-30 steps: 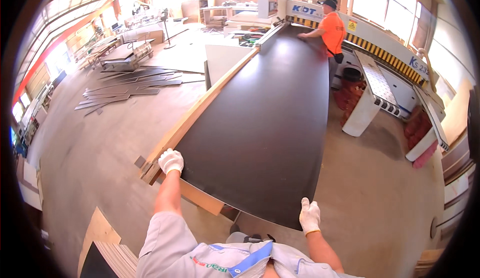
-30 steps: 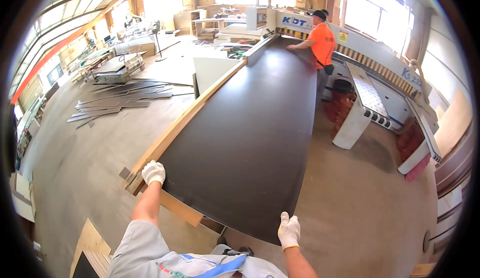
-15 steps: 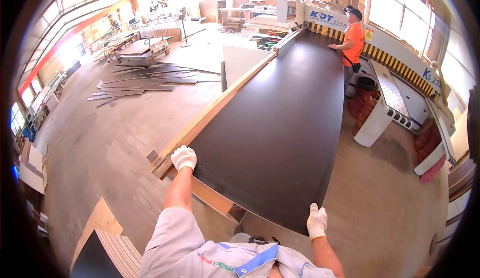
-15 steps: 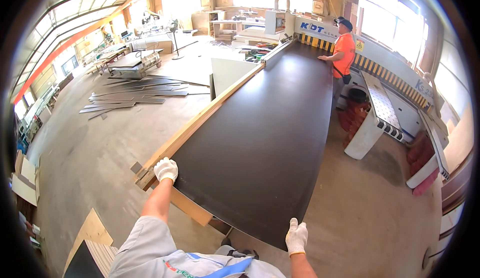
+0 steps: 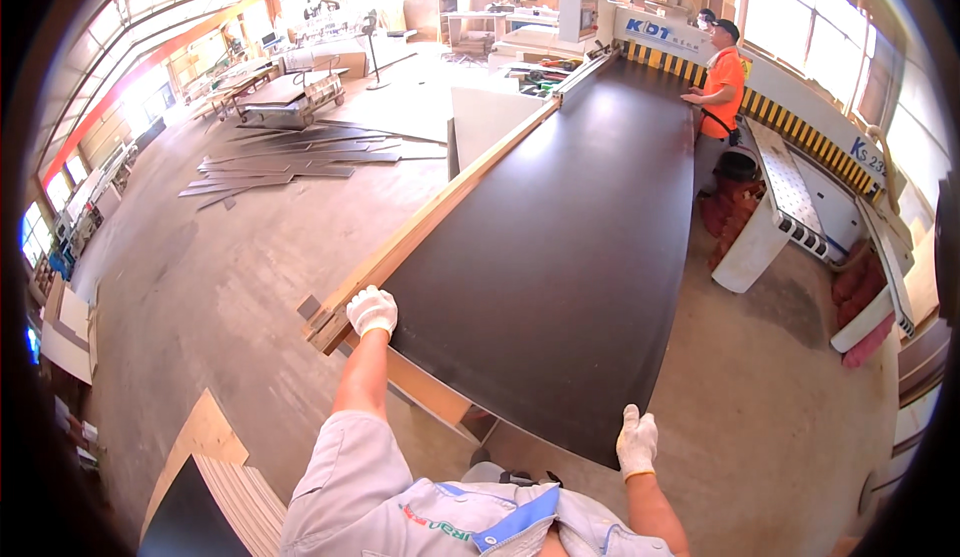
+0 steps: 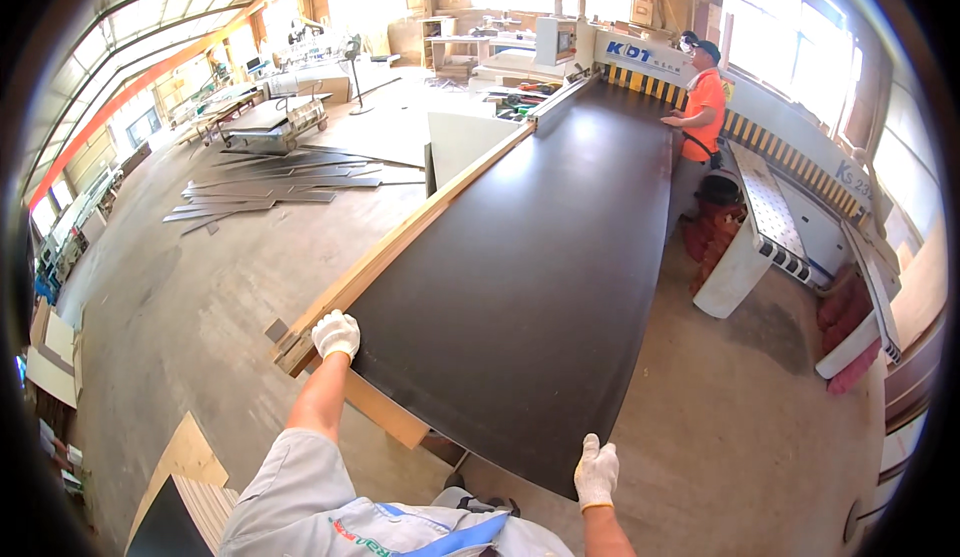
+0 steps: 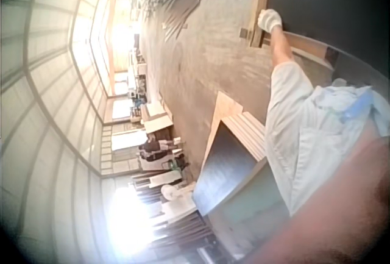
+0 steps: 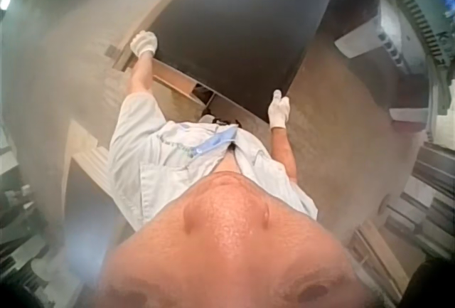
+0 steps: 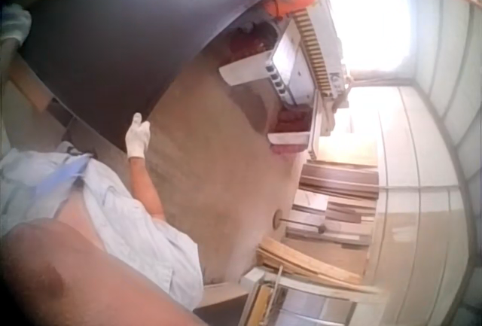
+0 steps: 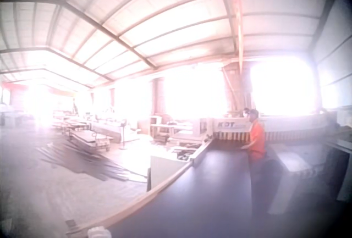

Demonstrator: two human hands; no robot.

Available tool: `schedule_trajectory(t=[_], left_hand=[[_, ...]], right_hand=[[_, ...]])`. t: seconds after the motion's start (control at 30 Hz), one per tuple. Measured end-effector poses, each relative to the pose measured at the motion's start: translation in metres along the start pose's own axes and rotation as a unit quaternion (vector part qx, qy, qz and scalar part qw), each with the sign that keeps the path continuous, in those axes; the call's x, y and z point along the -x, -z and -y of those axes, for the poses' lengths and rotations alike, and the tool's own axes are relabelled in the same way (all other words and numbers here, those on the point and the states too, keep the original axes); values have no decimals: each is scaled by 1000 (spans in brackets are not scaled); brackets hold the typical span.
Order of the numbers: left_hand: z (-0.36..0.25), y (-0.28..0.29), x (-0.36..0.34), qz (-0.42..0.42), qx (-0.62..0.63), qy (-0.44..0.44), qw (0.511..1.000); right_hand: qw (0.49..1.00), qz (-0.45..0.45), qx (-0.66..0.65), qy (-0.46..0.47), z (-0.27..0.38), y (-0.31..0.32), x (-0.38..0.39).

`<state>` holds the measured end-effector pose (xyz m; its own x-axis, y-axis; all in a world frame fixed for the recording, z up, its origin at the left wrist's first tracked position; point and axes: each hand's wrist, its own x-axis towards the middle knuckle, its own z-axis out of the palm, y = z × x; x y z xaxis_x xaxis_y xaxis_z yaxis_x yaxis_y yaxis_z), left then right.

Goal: The person, with another individual, carries a large wooden board to a cutting machine, positions it for a cut, activates the machine using a touch-screen interface, and then removes the cut piece and the remaining board.

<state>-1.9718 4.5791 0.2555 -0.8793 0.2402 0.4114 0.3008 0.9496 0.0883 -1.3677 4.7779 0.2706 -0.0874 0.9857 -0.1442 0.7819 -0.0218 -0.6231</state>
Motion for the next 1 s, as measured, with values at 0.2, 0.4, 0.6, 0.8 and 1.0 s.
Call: schedule_trajectory(t=[0.2, 0.4, 0.6, 0.8, 1.0], left_hand=[[2, -1, -1, -5, -2, -1, 1000], [1, -1, -1, -1, -6, -3, 1000], [-1, 3, -1, 16, -1, 6, 1000], [-1, 4, -3, 17, -3, 1, 1000], [-2, 6, -1, 26, -7, 4, 1000]], right_hand=[[999, 27, 1, -27, 9, 7, 4], [999, 32, -5, -29, 8, 7, 3], [1000, 26, -1, -18, 7, 6, 2], [1000, -1, -6, 6, 2, 0, 1], [1000, 7, -2, -2, 0, 0, -1]])
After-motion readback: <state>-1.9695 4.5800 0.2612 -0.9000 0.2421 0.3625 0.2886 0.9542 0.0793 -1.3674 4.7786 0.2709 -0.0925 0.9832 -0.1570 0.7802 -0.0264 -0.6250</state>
